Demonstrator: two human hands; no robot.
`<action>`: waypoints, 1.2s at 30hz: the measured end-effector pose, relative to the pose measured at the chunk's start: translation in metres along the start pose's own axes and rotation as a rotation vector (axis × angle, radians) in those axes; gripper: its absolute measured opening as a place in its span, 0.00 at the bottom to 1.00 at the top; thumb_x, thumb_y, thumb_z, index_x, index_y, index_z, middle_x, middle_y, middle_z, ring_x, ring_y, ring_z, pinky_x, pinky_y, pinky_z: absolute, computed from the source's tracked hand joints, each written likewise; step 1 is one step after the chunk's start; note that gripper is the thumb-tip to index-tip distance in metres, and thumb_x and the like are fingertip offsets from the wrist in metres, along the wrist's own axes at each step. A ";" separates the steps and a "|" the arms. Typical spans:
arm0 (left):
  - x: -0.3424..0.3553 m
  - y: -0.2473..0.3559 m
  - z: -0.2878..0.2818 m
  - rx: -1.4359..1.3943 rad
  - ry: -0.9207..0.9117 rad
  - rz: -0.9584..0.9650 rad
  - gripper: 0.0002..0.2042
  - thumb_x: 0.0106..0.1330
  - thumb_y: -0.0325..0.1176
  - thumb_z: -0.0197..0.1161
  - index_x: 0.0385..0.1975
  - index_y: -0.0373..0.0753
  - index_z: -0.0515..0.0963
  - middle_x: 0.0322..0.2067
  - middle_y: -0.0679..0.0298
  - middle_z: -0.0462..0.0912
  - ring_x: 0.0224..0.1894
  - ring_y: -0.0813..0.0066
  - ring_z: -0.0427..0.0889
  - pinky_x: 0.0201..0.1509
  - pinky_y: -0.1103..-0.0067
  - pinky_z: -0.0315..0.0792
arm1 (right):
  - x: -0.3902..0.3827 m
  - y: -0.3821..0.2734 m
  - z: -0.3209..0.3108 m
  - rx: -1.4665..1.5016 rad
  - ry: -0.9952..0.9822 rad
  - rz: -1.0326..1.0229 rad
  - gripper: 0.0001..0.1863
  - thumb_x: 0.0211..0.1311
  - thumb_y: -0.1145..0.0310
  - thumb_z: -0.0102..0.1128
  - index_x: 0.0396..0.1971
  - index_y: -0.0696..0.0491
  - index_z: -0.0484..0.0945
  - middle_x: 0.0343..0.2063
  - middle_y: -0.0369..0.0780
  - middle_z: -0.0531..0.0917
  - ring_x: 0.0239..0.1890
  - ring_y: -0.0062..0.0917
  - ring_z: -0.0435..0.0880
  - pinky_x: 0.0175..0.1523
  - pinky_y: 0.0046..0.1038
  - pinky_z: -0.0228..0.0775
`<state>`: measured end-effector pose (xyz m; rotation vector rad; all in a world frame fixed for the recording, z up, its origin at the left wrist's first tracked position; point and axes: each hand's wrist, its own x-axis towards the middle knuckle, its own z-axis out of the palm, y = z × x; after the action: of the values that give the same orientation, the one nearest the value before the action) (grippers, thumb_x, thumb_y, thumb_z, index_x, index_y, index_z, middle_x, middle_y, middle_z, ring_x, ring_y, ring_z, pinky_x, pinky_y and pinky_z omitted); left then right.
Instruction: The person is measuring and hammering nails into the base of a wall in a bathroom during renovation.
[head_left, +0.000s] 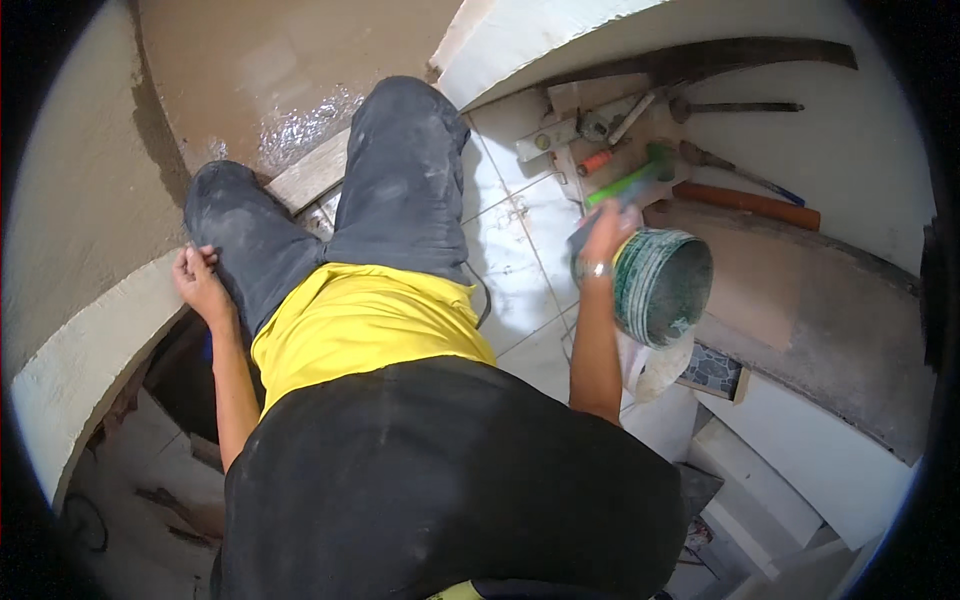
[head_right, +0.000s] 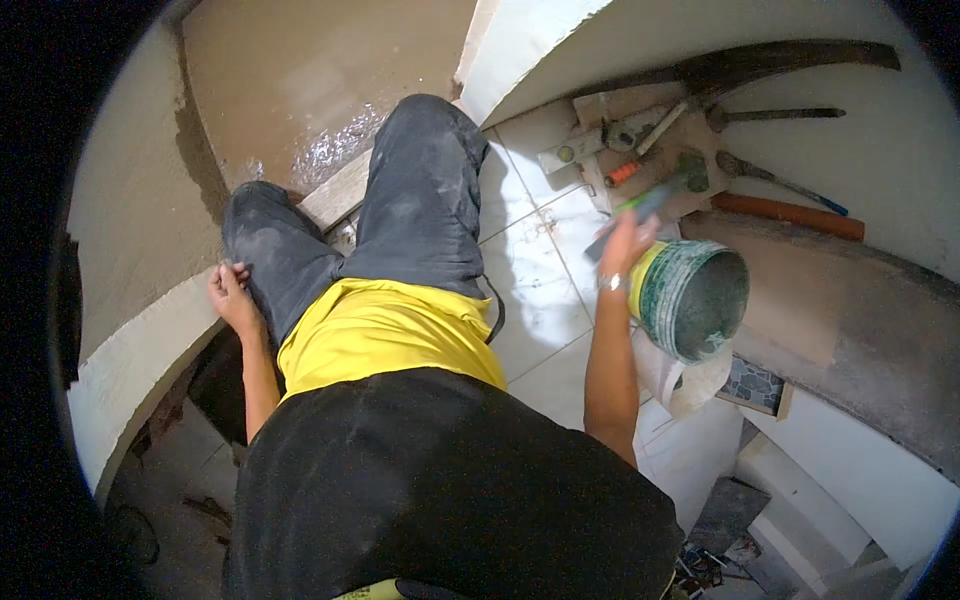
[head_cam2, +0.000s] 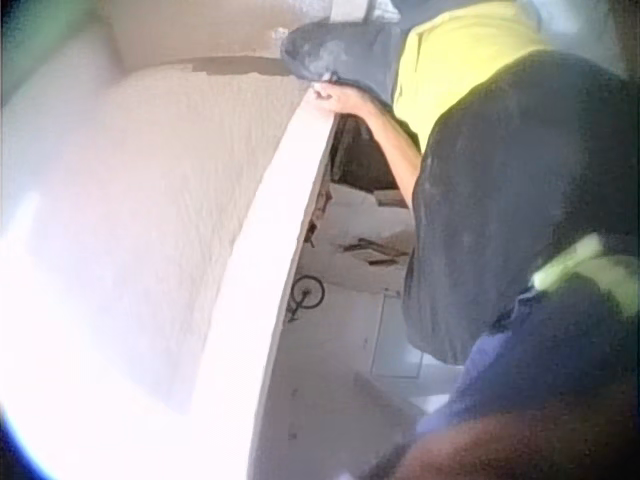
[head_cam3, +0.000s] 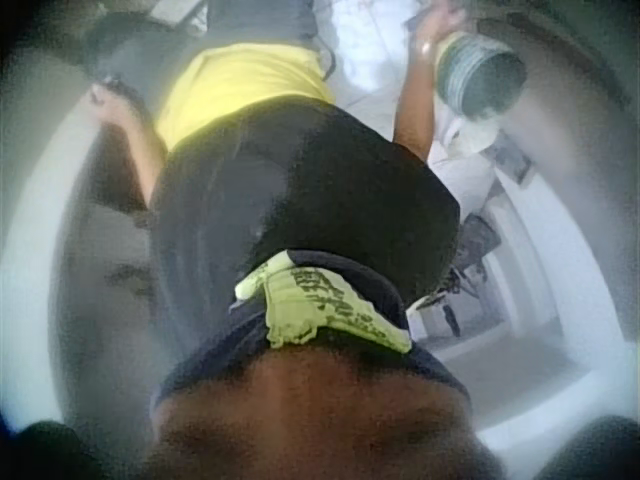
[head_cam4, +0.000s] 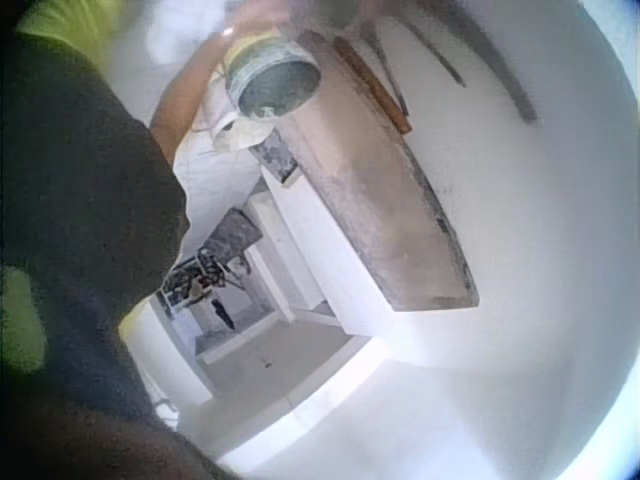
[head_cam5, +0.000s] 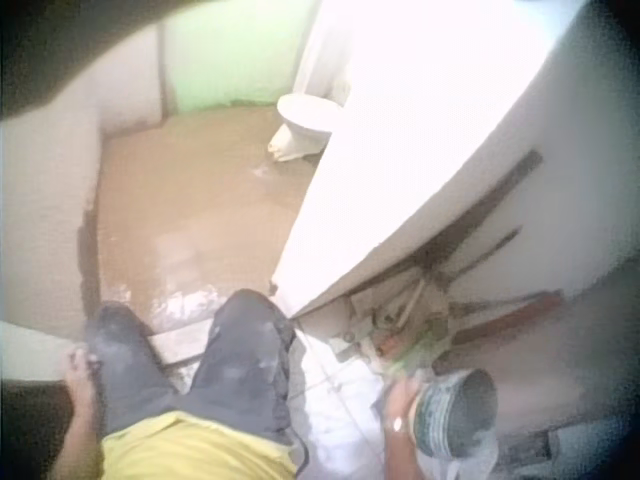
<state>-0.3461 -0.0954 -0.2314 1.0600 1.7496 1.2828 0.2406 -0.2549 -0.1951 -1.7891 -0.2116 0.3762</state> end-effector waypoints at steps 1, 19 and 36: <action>-0.002 0.006 0.003 0.011 0.000 -0.001 0.12 0.76 0.36 0.54 0.49 0.33 0.70 0.33 0.62 0.82 0.34 0.79 0.78 0.42 0.81 0.72 | -0.034 0.015 -0.003 -0.050 -0.121 0.025 0.05 0.58 0.73 0.56 0.27 0.57 0.69 0.16 0.38 0.75 0.11 0.24 0.72 0.15 0.28 0.66; 0.006 0.016 0.015 -0.046 -0.128 -0.103 0.11 0.74 0.36 0.57 0.48 0.36 0.71 0.32 0.64 0.82 0.29 0.82 0.78 0.32 0.85 0.74 | -0.107 0.212 0.089 -0.874 -0.394 -0.033 0.28 0.53 0.61 0.64 0.50 0.61 0.70 0.40 0.61 0.81 0.46 0.58 0.79 0.53 0.49 0.71; -0.033 0.114 0.127 0.143 -0.631 0.024 0.11 0.68 0.37 0.63 0.43 0.37 0.83 0.33 0.67 0.83 0.32 0.78 0.78 0.39 0.80 0.74 | -0.112 -0.050 0.140 0.553 -1.148 0.433 0.38 0.75 0.43 0.41 0.68 0.62 0.58 0.64 0.57 0.68 0.64 0.43 0.72 0.68 0.41 0.64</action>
<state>-0.1966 -0.0578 -0.1514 1.3851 1.3519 0.7221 0.0883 -0.1528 -0.1605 -0.8888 -0.4581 1.5900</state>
